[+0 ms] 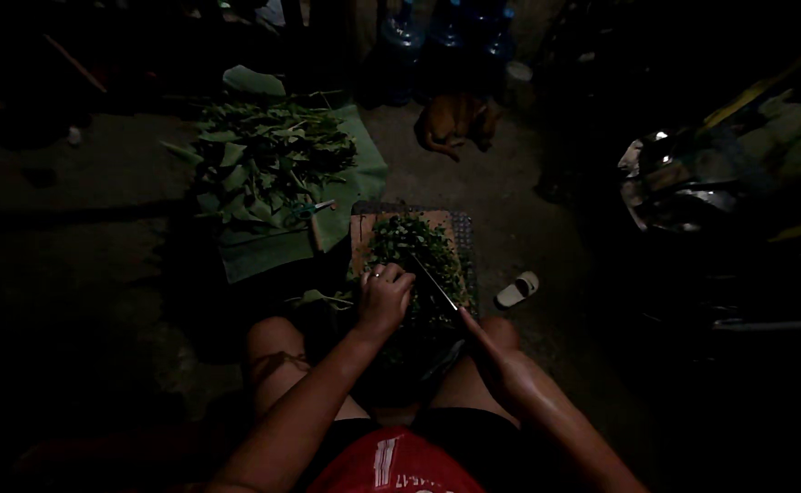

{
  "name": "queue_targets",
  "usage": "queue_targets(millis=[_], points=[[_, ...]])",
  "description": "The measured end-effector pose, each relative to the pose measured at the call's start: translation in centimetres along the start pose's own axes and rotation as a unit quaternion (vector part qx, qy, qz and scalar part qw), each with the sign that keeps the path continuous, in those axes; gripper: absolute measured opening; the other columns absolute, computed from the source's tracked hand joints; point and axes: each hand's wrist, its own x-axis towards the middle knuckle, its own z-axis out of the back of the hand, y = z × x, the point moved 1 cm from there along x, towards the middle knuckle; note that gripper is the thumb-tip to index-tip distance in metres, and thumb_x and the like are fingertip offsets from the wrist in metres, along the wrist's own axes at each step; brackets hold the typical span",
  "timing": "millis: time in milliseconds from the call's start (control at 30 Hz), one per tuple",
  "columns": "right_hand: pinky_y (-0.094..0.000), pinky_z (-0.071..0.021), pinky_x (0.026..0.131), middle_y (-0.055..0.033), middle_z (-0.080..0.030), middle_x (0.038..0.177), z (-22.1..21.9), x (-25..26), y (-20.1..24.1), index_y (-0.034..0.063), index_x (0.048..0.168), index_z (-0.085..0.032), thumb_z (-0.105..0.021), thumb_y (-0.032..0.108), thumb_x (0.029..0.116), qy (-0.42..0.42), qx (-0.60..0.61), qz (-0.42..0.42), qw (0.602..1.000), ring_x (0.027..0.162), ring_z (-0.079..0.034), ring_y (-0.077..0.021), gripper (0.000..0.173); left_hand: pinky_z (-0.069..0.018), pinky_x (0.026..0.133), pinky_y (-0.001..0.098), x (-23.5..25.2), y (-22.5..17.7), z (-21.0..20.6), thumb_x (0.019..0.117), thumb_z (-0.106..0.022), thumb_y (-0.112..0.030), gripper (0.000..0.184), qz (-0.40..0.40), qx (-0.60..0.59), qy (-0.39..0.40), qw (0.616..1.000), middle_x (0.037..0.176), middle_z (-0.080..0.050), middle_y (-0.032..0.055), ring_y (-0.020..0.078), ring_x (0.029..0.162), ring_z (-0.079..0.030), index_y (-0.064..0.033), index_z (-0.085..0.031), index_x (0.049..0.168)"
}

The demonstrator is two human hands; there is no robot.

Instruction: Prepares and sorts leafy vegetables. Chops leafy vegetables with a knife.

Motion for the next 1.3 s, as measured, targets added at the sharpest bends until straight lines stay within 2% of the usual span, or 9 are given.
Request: queue_targets(millis=[233, 367, 500, 700, 867, 967, 1033, 1200, 1300], points=[[-0.0508, -0.0581, 0.065, -0.0162, -0.071, 0.086, -0.6, -1.0, 0.9, 0.0368, 0.165, -0.01, -0.043, 0.019, 0.1089, 0.022, -0.053, -0.036, 0.998, 0.068, -0.07, -0.0317, 0.067, -0.0535, 0.082, 0.0525, 0.1, 0.3, -1.2, 0.0943, -0.068, -0.012, 0.01, -0.013, 0.009, -0.08, 0.997, 0.094, -0.07, 0.0122, 0.0334, 0.095, -0.068, -0.0079, -0.077, 0.097], [-0.0516, -0.0574, 0.072, -0.0164, -0.071, 0.089, -1.8, 0.9, 0.8, 0.0365, 0.165, -0.004, -0.042, 0.015, 0.1083, 0.04, -0.03, -0.049, 0.998, 0.074, -0.07, -0.0332, 0.072, -0.0514, 0.093, 0.0549, -0.3, 0.5, -0.7, 0.0974, -0.065, -0.014, 0.016, -0.016, 0.027, -0.033, 0.999, 0.11, -0.073, 0.0109, 0.0329, 0.109, -0.067, -0.0116, -0.077, 0.109], [-0.0502, -0.0581, 0.073, -0.0175, -0.072, 0.095, -1.4, 0.5, -0.6, 0.031, 0.166, -0.011, -0.045, 0.02, 0.1082, 0.014, 0.019, -0.005, 1.0, 0.076, -0.07, -0.0311, 0.068, -0.048, 0.098, 0.0567, -1.0, 0.3, 0.1, 0.0979, -0.063, -0.01, 0.028, -0.009, 0.008, 0.007, 1.0, 0.125, -0.069, 0.0116, 0.0342, 0.119, -0.063, -0.0143, -0.075, 0.123], [-0.0501, -0.0577, 0.066, -0.0158, -0.071, 0.087, 1.1, -1.7, 1.6, 0.0394, 0.165, -0.006, -0.042, 0.024, 0.1096, 0.041, -0.053, -0.042, 0.997, 0.069, -0.069, -0.0311, 0.068, -0.0545, 0.086, 0.0535, -0.7, 0.7, -0.6, 0.0935, -0.067, -0.008, 0.012, -0.019, -0.004, -0.089, 0.996, 0.097, -0.073, 0.0148, 0.0346, 0.097, -0.07, -0.0044, -0.077, 0.1], [-0.0521, -0.0574, 0.072, -0.0175, -0.071, 0.088, -1.3, 0.4, 1.7, 0.0361, 0.165, -0.005, -0.042, 0.014, 0.1078, 0.054, -0.057, -0.05, 0.996, 0.075, -0.07, -0.0345, 0.072, -0.0529, 0.088, 0.0541, -1.0, 0.7, -0.5, 0.0923, -0.07, -0.007, 0.016, -0.025, 0.014, -0.065, 0.997, 0.102, -0.073, 0.0126, 0.0342, 0.101, -0.068, -0.0082, -0.078, 0.106], [-0.0517, -0.0574, 0.072, -0.0171, -0.071, 0.088, -1.8, 1.0, 0.8, 0.0336, 0.166, -0.007, -0.043, 0.016, 0.1083, 0.035, -0.025, -0.028, 0.999, 0.074, -0.07, -0.0338, 0.07, -0.0497, 0.093, 0.0556, -1.2, 1.0, 0.0, 0.0934, -0.069, -0.009, 0.026, -0.018, 0.036, -0.035, 0.999, 0.117, -0.073, 0.0083, 0.0321, 0.11, -0.066, -0.0165, -0.077, 0.117], [-0.05, -0.0575, 0.071, -0.0167, -0.071, 0.089, -1.4, 0.7, 0.0, 0.0321, 0.166, -0.011, -0.043, 0.02, 0.1088, 0.015, -0.003, -0.005, 1.0, 0.073, -0.069, -0.0311, 0.066, -0.0489, 0.093, 0.0572, -1.3, 0.8, 0.2, 0.093, -0.069, -0.007, 0.03, -0.007, 0.022, -0.021, 1.0, 0.116, -0.071, 0.0111, 0.0343, 0.108, -0.065, -0.0172, -0.077, 0.12], [-0.0499, -0.0578, 0.066, -0.0154, -0.071, 0.088, 0.9, -1.4, 1.2, 0.0378, 0.165, -0.008, -0.043, 0.025, 0.1096, 0.019, -0.047, -0.018, 0.999, 0.069, -0.069, -0.0306, 0.067, -0.0522, 0.088, 0.0566, -0.8, 0.9, -0.1, 0.0951, -0.066, -0.009, 0.017, 0.001, 0.002, -0.069, 0.998, 0.101, -0.073, 0.0141, 0.0355, 0.1, -0.068, -0.0067, -0.077, 0.107], [-0.0525, -0.0573, 0.065, -0.0178, -0.071, 0.088, 0.3, -1.0, 1.9, 0.039, 0.165, -0.008, -0.042, 0.02, 0.1093, 0.045, -0.08, -0.047, 0.995, 0.069, -0.07, -0.0348, 0.068, -0.0529, 0.086, 0.0551, -0.8, 0.8, -0.1, 0.0937, -0.068, -0.009, 0.015, 0.001, 0.005, -0.064, 0.998, 0.1, -0.073, 0.0137, 0.0353, 0.098, -0.068, -0.0072, -0.078, 0.105]])
